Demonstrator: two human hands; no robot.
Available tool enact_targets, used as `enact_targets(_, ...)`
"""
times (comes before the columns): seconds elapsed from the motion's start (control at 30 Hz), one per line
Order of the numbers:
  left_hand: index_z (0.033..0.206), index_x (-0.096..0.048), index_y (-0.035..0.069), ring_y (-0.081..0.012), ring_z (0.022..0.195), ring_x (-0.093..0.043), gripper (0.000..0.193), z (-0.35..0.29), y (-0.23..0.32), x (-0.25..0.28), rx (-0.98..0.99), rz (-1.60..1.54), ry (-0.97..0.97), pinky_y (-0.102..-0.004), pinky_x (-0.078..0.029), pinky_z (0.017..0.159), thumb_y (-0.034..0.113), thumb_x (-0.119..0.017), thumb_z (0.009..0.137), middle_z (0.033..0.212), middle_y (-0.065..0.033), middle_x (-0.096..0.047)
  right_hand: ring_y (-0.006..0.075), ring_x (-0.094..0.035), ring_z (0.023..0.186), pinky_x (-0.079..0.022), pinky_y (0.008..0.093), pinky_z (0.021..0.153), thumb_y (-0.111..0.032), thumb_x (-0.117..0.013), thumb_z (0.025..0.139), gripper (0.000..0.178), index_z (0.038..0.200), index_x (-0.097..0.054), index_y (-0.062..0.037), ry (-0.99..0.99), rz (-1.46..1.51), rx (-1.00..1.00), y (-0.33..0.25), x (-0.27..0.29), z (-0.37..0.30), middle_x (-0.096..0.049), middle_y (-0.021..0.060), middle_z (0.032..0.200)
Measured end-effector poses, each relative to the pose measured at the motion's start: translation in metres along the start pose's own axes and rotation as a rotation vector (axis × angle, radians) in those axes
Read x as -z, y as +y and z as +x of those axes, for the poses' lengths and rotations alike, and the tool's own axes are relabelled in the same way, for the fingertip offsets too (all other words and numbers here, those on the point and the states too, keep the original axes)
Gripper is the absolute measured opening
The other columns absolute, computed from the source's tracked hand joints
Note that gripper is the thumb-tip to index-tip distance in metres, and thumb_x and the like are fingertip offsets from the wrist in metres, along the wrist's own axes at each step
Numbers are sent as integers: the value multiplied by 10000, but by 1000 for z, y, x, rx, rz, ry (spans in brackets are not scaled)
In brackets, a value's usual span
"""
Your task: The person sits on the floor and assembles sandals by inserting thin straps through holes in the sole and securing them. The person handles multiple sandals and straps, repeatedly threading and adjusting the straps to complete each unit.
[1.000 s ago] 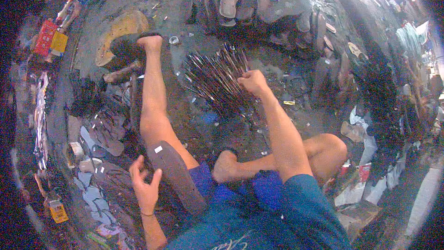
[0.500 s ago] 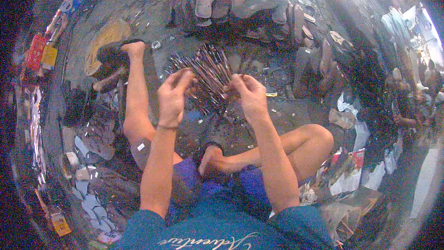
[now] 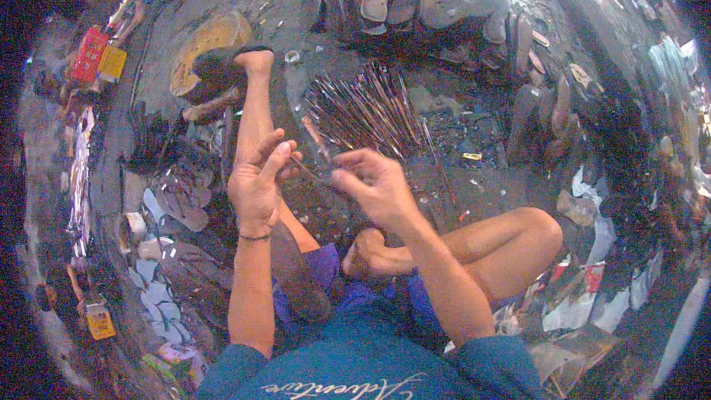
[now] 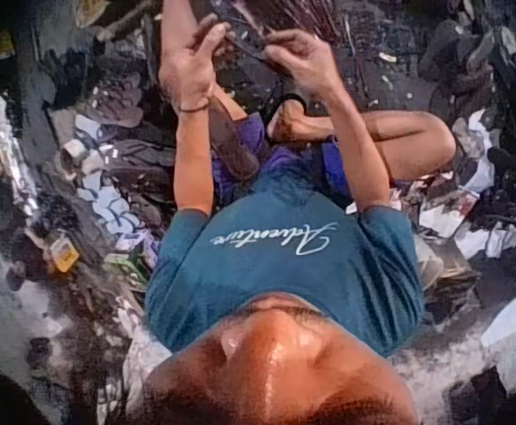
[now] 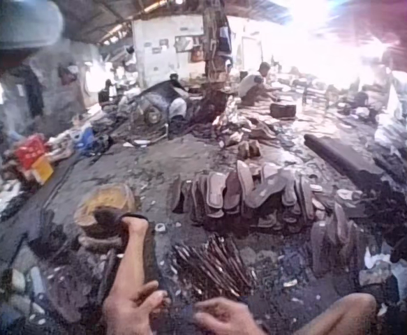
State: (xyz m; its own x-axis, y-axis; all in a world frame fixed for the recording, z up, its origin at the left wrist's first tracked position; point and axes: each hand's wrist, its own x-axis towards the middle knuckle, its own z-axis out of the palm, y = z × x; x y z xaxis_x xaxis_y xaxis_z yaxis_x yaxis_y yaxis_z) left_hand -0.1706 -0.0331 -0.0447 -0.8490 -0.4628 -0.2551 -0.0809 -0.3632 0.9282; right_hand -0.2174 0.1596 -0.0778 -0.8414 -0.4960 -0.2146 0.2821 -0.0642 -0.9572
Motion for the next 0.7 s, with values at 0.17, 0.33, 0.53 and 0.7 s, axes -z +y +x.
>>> enact_targets(0.17,1222,-671,37,-114,920,-697,311,-10,-4,-2,-102,100,1,-242,-582,740,59,-718,916,1071,-79,-736,135,-684,865,-567,281,760,-154,-683,949,267,1175,-703,-13,-67,55,-226,6,-14,-21,-732,83,997)
enact_targets(0.33,1205,-681,25,-107,931,-693,296,-8,-10,3,-44,173,-78,-252,-578,748,63,-722,914,1073,-72,-736,136,-681,904,-588,312,775,-236,-687,944,306,1139,-727,-4,-144,-156,-212,-18,-11,-26,-748,113,977)
enact_targets(0.53,1174,-687,-3,-111,906,-691,262,-13,-12,2,-96,250,-68,-244,-572,766,28,-704,914,1043,-84,-737,121,-683,861,-587,271,729,-87,-702,932,247,1153,-679,21,-34,-23,-34,2,-25,-27,-706,86,1032)
enact_targets(0.7,1124,-705,-23,-113,898,-690,232,-47,-11,-7,-195,391,5,-245,-567,796,28,-725,898,1022,-84,-737,166,-687,791,-567,274,692,29,-716,839,293,1126,-700,-30,186,-457,386,-8,-49,-28,-683,108,997)
